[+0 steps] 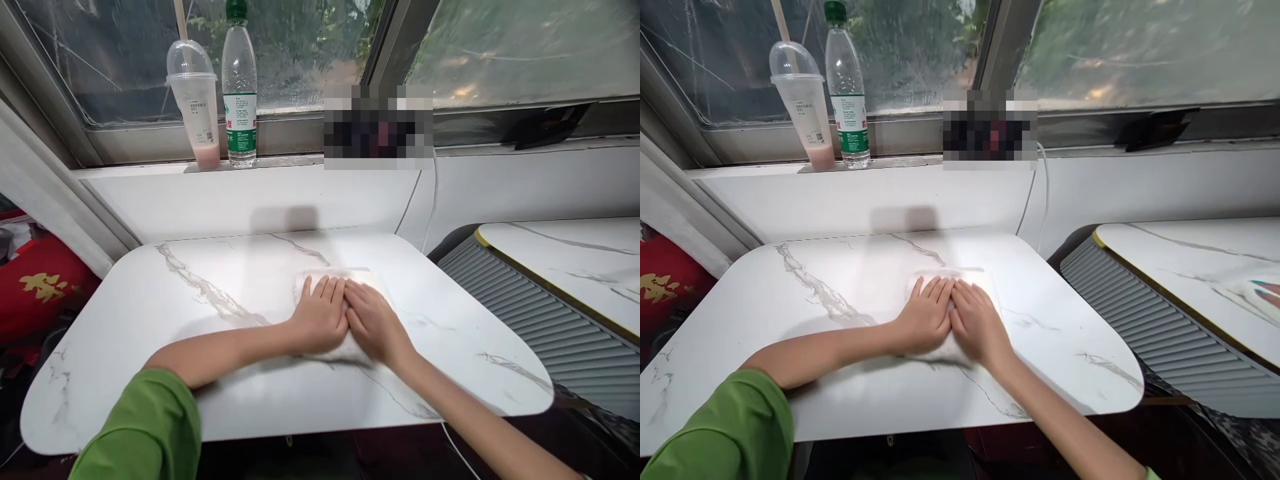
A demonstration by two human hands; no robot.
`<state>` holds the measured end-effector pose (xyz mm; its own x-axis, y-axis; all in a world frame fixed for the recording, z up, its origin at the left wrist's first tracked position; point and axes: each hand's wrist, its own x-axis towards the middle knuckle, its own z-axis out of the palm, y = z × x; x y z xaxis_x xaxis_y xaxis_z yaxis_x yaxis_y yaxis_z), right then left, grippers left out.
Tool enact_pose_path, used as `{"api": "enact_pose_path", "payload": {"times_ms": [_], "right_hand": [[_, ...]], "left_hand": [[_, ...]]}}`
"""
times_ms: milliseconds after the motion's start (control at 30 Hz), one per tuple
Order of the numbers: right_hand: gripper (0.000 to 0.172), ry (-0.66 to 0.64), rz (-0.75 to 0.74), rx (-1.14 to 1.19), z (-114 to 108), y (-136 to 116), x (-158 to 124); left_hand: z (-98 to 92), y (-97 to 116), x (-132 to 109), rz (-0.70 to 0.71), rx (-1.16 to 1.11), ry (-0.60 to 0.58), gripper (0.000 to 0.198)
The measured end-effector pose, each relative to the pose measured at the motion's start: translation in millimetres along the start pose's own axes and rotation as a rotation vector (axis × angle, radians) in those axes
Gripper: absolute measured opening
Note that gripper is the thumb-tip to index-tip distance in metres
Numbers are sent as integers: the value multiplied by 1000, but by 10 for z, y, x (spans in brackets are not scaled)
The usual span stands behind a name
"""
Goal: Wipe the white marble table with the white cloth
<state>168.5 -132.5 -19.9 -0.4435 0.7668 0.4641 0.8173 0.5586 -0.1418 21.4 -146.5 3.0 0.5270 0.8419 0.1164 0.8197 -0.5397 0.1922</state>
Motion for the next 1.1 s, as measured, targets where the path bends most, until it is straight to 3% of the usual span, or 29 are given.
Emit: {"api": "enact_pose_path", "payload": {"times_ms": [133, 267, 400, 667, 800, 933, 1100], "right_hand": [[49, -7, -83, 44, -140, -498, -336], [49, -19, -110, 83, -187, -674, -360], [46, -37, -70, 121, -51, -628, -50], [37, -55, 106, 171, 542, -536, 1281], [36, -49, 124, 198, 648, -561, 1495], [40, -40, 100, 207, 609, -693, 1245], [44, -92, 33, 247, 484, -1236, 805]], "left_hand": [[-133, 116, -597, 19, 6, -33, 58], [-182, 117, -782, 11, 1, -58, 59], [-149, -151, -575, -24, -8, -43, 58], [-238, -1374, 213, -90, 2, 74, 48], [-236, -1523, 259, -156, 21, 131, 46], [-246, -1385, -13, -145, 32, 99, 48], [-400, -1268, -769, -69, 4, 49, 50]]}}
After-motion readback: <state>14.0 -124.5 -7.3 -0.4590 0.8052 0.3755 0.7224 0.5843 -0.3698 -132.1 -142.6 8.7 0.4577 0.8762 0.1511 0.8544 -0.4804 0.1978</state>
